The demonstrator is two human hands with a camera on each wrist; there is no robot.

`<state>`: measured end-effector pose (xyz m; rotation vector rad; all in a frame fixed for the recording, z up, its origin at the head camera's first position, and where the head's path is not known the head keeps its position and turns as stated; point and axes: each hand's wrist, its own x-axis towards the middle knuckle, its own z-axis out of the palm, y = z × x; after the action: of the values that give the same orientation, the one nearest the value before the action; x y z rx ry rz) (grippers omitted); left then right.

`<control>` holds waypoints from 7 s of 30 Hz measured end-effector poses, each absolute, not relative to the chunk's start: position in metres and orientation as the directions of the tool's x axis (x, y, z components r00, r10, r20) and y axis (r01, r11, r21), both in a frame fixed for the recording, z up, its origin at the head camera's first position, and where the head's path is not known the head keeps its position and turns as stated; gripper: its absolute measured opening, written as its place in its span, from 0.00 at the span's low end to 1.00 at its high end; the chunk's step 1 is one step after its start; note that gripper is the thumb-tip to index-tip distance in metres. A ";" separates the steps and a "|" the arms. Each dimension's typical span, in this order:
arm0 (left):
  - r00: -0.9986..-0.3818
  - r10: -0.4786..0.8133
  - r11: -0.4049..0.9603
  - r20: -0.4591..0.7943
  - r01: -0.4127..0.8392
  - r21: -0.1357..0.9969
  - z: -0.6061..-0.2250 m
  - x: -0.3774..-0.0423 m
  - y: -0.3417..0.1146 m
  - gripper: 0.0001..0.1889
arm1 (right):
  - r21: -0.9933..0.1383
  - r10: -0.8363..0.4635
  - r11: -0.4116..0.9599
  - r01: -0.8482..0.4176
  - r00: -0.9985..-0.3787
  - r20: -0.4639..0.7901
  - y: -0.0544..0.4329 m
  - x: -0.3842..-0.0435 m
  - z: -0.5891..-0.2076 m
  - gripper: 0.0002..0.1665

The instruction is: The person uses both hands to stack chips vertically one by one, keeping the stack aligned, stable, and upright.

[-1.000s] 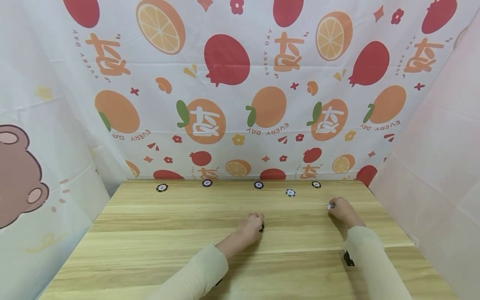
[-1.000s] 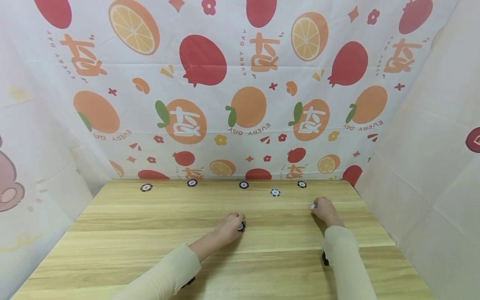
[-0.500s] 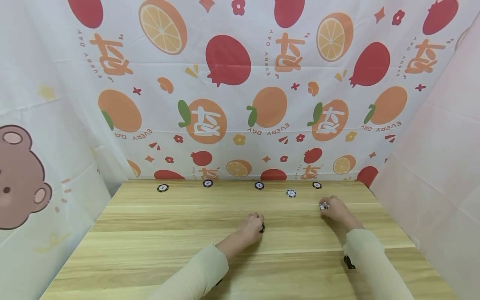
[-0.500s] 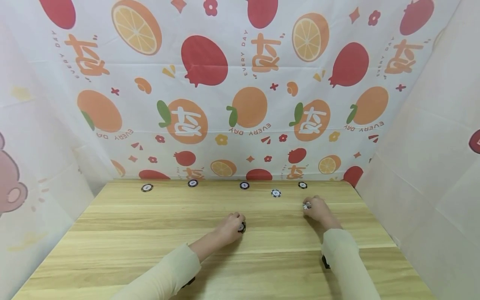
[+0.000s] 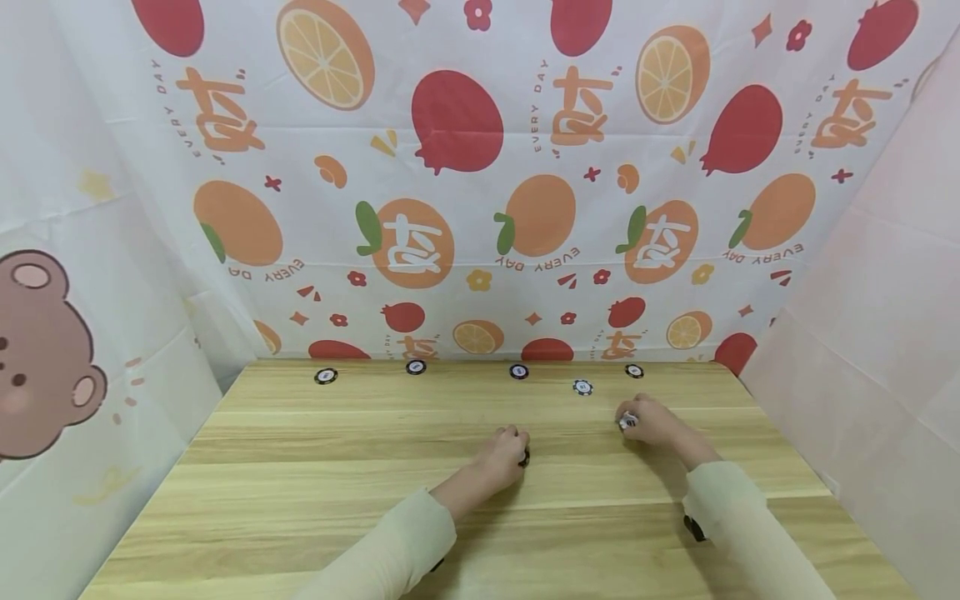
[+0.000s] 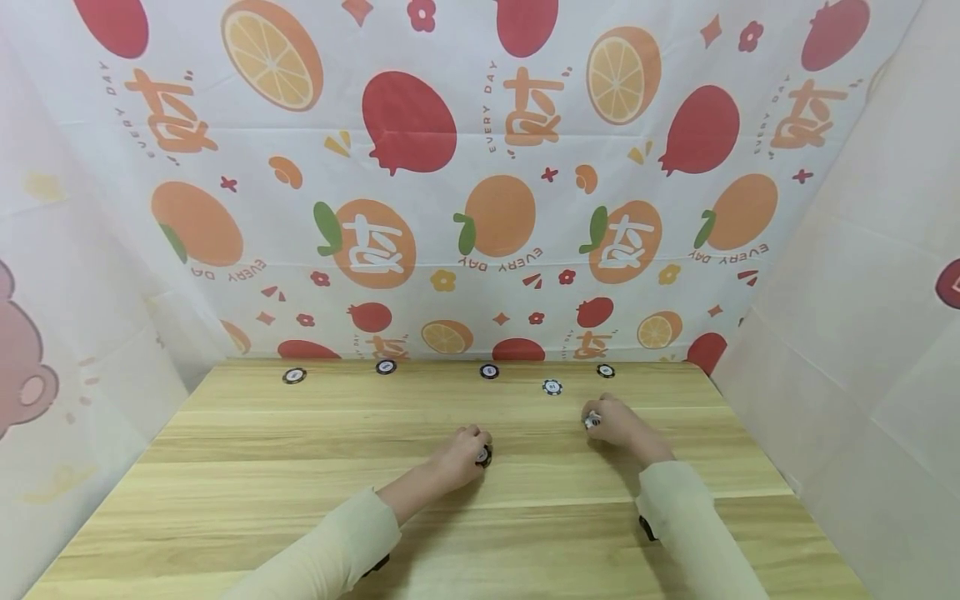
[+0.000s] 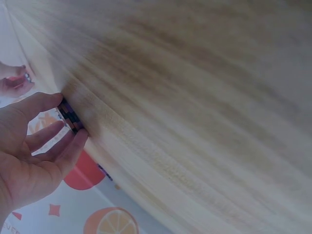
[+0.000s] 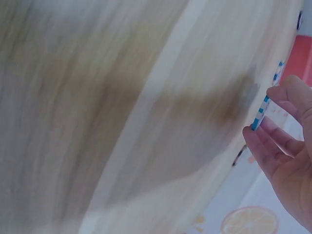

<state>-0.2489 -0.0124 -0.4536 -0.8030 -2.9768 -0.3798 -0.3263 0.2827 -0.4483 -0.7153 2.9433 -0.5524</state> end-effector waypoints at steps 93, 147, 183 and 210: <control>-0.887 0.399 0.766 0.231 0.461 0.447 -0.466 -0.251 -0.040 0.11 | -0.301 -0.740 0.635 -0.712 -0.672 0.028 0.149 -0.283 -0.434 0.17; -0.906 0.388 0.792 0.171 0.423 0.440 -0.462 -0.250 -0.044 0.11 | -0.306 -0.748 0.624 -0.719 -0.663 0.035 0.118 -0.281 -0.455 0.27; -0.915 0.370 0.819 0.159 0.402 0.408 -0.463 -0.248 -0.032 0.19 | -0.468 -0.244 0.844 -0.261 -0.965 0.097 0.206 -0.357 -0.461 0.35; -0.904 0.408 0.798 0.128 0.421 0.432 -0.463 -0.255 -0.027 0.22 | -0.242 -0.363 0.906 -0.346 -0.931 -0.030 0.195 -0.366 -0.452 0.20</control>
<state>-0.2551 -0.0267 -0.4626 -0.6804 -2.9511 -0.7194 -0.3656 0.1946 -0.4519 -0.5579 2.9950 -0.3595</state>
